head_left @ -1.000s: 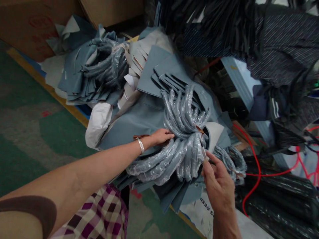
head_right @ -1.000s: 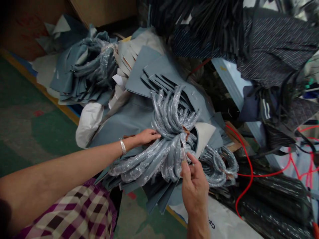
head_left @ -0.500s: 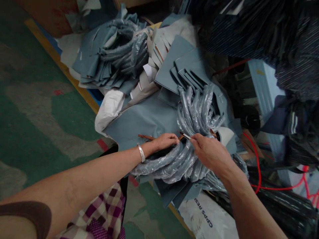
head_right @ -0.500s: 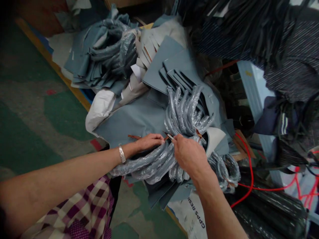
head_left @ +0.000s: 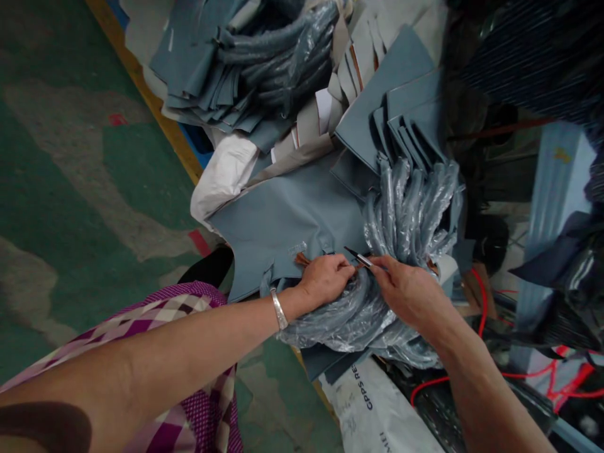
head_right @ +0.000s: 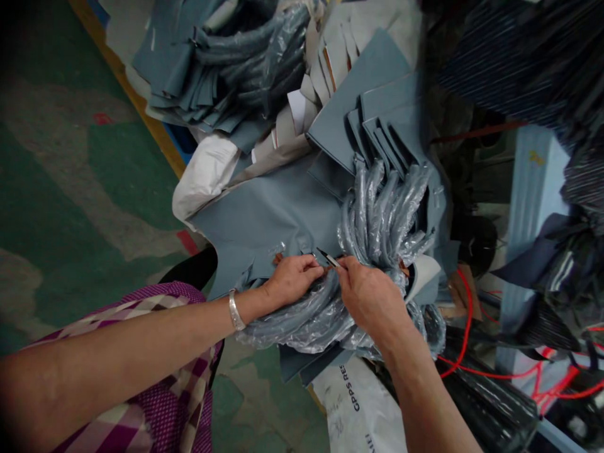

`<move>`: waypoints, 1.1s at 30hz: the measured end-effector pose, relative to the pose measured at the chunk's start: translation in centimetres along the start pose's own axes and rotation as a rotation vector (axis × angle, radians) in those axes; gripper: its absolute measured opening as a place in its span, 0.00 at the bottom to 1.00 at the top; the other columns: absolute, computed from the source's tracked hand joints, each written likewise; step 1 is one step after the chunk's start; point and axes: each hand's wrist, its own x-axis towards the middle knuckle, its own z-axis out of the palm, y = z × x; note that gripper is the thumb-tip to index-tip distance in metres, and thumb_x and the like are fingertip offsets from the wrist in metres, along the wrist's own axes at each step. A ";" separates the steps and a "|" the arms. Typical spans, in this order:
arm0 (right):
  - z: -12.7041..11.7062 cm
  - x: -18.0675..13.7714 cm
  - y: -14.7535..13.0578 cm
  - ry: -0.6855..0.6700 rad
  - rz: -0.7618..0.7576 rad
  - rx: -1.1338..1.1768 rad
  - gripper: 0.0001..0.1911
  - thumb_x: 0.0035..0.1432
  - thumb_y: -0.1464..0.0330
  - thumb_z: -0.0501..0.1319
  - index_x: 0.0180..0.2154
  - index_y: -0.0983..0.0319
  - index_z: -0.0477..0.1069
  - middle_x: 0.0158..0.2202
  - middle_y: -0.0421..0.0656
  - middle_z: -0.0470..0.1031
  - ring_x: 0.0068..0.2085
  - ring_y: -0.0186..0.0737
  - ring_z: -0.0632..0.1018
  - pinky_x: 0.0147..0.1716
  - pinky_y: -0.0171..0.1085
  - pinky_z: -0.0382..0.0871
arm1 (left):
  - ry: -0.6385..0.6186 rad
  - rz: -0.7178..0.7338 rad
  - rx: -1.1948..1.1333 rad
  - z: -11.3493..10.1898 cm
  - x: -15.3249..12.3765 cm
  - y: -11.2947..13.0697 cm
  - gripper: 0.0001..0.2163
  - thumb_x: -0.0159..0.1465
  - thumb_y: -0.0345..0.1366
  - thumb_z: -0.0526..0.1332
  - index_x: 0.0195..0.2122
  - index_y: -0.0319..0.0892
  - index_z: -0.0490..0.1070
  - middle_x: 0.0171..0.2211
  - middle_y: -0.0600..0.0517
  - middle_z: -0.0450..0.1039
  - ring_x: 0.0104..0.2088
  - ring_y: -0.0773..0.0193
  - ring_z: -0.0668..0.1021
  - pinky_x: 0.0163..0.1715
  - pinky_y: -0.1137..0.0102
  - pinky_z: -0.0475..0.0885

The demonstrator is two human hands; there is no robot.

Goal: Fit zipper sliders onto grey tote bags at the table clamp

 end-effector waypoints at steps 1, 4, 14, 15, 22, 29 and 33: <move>-0.1 0.0 0.2 0.001 -0.006 -0.012 0.18 0.69 0.62 0.47 0.51 0.57 0.70 0.35 0.47 0.81 0.39 0.53 0.82 0.35 0.41 0.62 | 0.019 0.001 -0.001 -0.3 -0.2 0.3 0.10 0.64 0.38 0.58 0.29 0.41 0.74 0.26 0.55 0.74 0.29 0.65 0.73 0.30 0.72 0.64; -0.5 -0.1 0.8 -0.014 -0.033 -0.091 0.18 0.67 0.62 0.48 0.51 0.57 0.71 0.33 0.47 0.81 0.37 0.53 0.82 0.34 0.42 0.63 | 0.056 0.021 0.001 -1.1 -0.7 0.9 0.10 0.66 0.37 0.56 0.29 0.41 0.72 0.25 0.55 0.73 0.29 0.65 0.73 0.31 0.72 0.63; -3.4 0.1 0.4 -0.061 -0.066 -0.143 0.19 0.68 0.62 0.48 0.48 0.57 0.76 0.37 0.46 0.82 0.41 0.52 0.82 0.37 0.43 0.69 | 0.113 0.106 0.029 -2.0 -1.1 2.2 0.11 0.67 0.36 0.56 0.27 0.41 0.68 0.21 0.57 0.66 0.24 0.68 0.69 0.29 0.71 0.59; -3.6 0.0 0.5 -0.049 -0.073 -0.129 0.19 0.67 0.62 0.49 0.48 0.56 0.77 0.38 0.45 0.82 0.42 0.52 0.82 0.39 0.43 0.70 | 0.128 0.116 0.029 -2.0 -1.1 2.3 0.11 0.67 0.36 0.56 0.27 0.41 0.68 0.20 0.57 0.65 0.24 0.68 0.68 0.29 0.71 0.59; -4.6 -1.3 1.7 0.002 -0.087 -0.143 0.22 0.67 0.61 0.49 0.55 0.51 0.74 0.35 0.45 0.83 0.37 0.51 0.83 0.35 0.44 0.73 | 0.179 0.172 0.082 -1.3 -1.3 2.3 0.12 0.68 0.37 0.54 0.27 0.41 0.67 0.22 0.57 0.66 0.25 0.67 0.69 0.30 0.71 0.59; -3.6 -1.9 1.9 -0.011 -0.023 -0.278 0.24 0.69 0.61 0.45 0.61 0.51 0.67 0.36 0.47 0.82 0.40 0.56 0.83 0.38 0.49 0.73 | 0.156 0.155 0.070 -1.6 -1.2 2.5 0.11 0.67 0.37 0.56 0.28 0.41 0.68 0.21 0.57 0.67 0.25 0.68 0.70 0.30 0.71 0.60; -3.4 -2.0 1.3 -0.065 0.017 -0.390 0.24 0.69 0.60 0.46 0.63 0.49 0.65 0.34 0.47 0.82 0.37 0.55 0.82 0.34 0.47 0.73 | 0.130 0.136 0.061 -1.7 -1.3 2.7 0.12 0.68 0.38 0.55 0.27 0.42 0.68 0.22 0.56 0.68 0.25 0.67 0.71 0.31 0.71 0.61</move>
